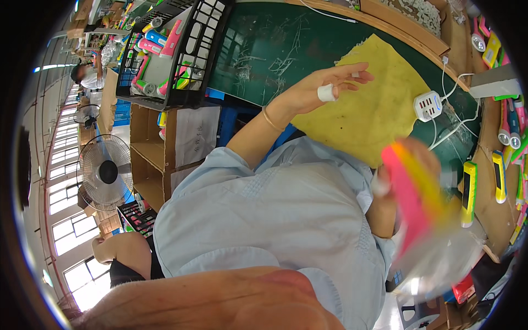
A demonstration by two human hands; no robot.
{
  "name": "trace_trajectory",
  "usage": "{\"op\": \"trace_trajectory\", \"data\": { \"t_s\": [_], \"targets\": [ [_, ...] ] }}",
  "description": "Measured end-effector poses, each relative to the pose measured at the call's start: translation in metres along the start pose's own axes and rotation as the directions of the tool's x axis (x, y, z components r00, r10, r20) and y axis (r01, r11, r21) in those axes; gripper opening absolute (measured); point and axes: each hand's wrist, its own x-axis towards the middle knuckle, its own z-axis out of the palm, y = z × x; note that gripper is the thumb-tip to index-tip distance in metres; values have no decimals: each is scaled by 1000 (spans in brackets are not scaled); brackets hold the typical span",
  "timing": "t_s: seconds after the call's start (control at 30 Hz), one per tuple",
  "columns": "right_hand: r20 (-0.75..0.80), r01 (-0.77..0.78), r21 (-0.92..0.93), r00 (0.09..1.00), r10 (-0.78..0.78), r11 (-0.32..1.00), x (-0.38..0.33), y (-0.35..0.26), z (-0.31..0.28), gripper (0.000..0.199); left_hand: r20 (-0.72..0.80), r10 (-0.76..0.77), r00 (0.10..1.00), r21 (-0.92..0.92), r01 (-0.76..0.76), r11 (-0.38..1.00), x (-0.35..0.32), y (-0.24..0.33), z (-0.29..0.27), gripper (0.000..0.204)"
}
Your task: Testing multiple hand-held flashlights for functionality by turning them on and off.
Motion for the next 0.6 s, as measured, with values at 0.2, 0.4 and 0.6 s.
{"op": "trace_trajectory", "data": {
  "t_s": [0.2, 0.4, 0.6],
  "targets": [
    [404, -220, -140, 878, 259, 965, -11, 39, 8, 32, 20, -42, 999, -289, 46, 956, -4, -8, 26, 64],
    [296, -352, -178, 871, 391, 919, -14, 57, -11, 32, -164, -247, 955, -456, 148, 877, 14, -3, 27, 32],
    [43, -387, 27, 922, 386, 922, -14, 51, -20, 35, -69, -371, 926, -594, 260, 761, 41, 12, 28, 31]
  ]
}}
